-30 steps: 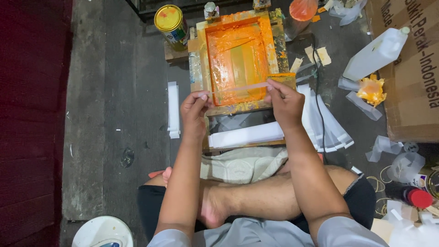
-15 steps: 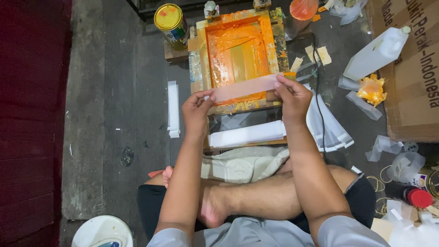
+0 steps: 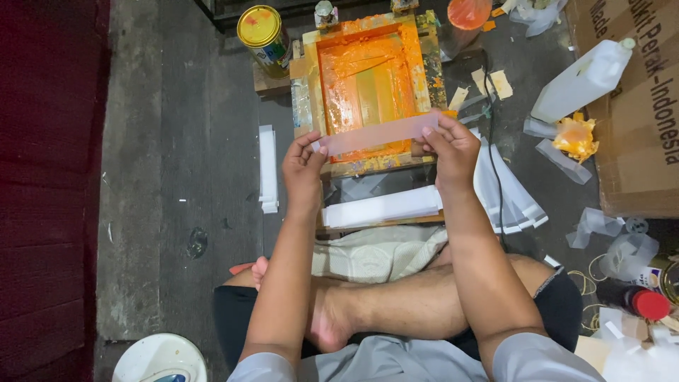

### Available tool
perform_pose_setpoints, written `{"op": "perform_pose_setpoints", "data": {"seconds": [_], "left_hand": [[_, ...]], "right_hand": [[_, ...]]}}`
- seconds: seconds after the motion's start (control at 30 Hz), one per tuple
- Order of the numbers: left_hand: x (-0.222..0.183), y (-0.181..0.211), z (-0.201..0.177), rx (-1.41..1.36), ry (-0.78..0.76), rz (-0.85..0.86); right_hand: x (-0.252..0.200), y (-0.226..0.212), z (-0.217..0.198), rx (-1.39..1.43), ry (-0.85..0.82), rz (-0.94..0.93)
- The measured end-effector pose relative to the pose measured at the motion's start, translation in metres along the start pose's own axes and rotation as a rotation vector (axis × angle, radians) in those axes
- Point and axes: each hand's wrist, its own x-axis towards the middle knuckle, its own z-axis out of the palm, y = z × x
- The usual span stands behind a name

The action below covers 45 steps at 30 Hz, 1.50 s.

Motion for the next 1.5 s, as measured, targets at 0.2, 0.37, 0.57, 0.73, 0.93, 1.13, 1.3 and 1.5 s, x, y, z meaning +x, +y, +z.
{"op": "perform_pose_setpoints", "data": {"seconds": [0.2,0.37,0.57,0.73,0.93,1.13,1.3,1.5], "left_hand": [[-0.002,0.000,0.005,0.077,0.025,0.042],[-0.002,-0.004,0.000,0.087,0.074,0.015],[-0.011,-0.004,-0.001,0.013,0.068,-0.082],[-0.025,0.023,-0.010,-0.014,0.038,-0.078],[-0.032,0.019,-0.022,-0.082,0.009,-0.114],[-0.036,-0.005,-0.034,0.008,0.018,-0.061],[-0.045,-0.011,-0.040,-0.035,0.009,-0.005],[-0.062,-0.007,-0.054,-0.070,0.016,-0.003]], "right_hand": [[0.000,-0.004,0.003,0.001,0.018,0.022],[-0.002,-0.016,0.006,-0.021,0.003,-0.004],[0.002,-0.002,-0.003,0.012,0.001,0.052],[-0.001,-0.009,-0.006,0.074,-0.060,0.024],[-0.013,-0.016,-0.002,0.001,-0.032,0.001],[-0.031,-0.008,-0.018,-0.057,-0.063,-0.037],[-0.056,-0.024,-0.020,-0.105,-0.112,-0.059],[-0.079,-0.052,-0.015,-0.139,-0.089,-0.076]]}}
